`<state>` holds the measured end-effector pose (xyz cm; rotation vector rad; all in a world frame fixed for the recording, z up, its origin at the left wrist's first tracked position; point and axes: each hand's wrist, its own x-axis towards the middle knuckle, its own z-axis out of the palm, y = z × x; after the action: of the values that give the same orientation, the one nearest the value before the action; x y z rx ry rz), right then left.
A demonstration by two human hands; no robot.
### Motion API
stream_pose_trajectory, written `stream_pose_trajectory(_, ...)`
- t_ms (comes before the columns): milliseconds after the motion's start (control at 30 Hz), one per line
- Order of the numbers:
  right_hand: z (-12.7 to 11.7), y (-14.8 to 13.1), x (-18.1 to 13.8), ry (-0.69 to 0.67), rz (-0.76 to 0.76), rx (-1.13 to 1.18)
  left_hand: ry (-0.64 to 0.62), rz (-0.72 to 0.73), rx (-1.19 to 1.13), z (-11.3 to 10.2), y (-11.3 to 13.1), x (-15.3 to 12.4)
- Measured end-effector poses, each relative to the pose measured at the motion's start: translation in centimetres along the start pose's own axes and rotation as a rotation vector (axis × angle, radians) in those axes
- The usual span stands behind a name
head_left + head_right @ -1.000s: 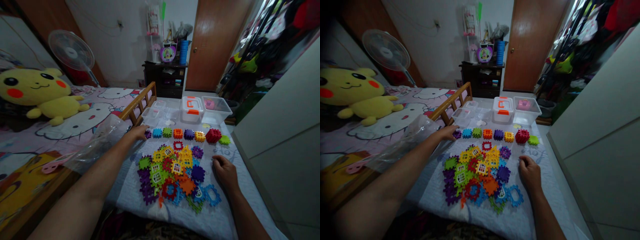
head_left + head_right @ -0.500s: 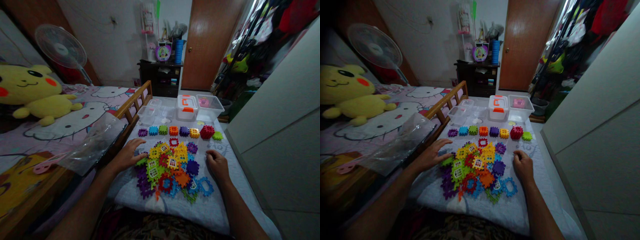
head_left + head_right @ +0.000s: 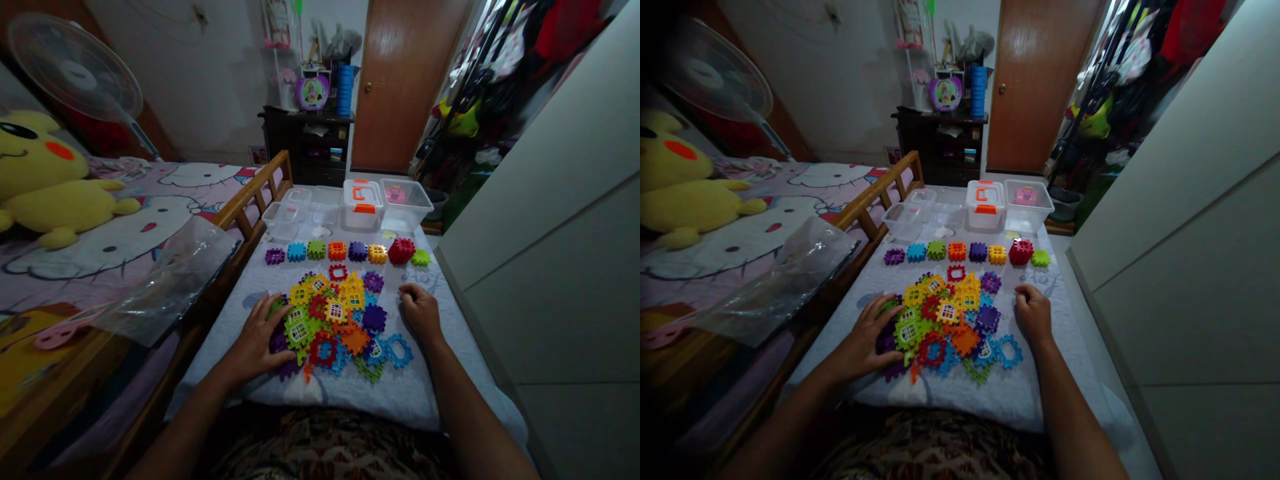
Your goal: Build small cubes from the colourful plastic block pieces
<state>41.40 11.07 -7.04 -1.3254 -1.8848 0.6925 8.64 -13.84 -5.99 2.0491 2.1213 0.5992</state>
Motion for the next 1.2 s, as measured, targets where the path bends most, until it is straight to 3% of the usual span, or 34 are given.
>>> stream_pose_trajectory(300,-0.1,-0.4,-0.2,-0.06,0.001,0.004,0.131,0.019,-0.101,1.3,-0.5,2.2)
stream_pose_trajectory(433,-0.9,-1.8,-1.1,-0.292,-0.005,0.053,0.178,0.003,-0.137,1.1,-0.4,2.3)
stream_pose_trajectory(533,-1.4,-2.9,-2.1,-0.481,-0.164,-0.02,0.211,-0.033,-0.208,0.6,-0.7,2.4)
stream_pose_trajectory(667,-1.3,-4.1,-2.9,-0.546,-0.264,-0.251,0.284,-0.194,-0.349,-0.3,-1.8,3.7)
stream_pose_trajectory(767,-0.9,-4.6,-2.9,-0.553,-0.272,-0.333,0.319,-0.3,-0.444,-0.7,-2.5,5.3)
stream_pose_trajectory(900,-0.9,-4.2,-2.2,-0.507,-0.21,-0.211,0.336,-0.438,-0.54,-0.8,-2.8,6.6)
stream_pose_trajectory(1067,-1.7,-2.8,-1.2,-0.365,-0.027,-0.064,0.374,-0.505,-0.6,-0.4,-3.1,6.6)
stream_pose_trajectory(1200,-2.0,-2.6,-0.9,-0.154,-0.127,-0.111,0.37,-0.501,-0.609,-0.4,-3.1,6.4)
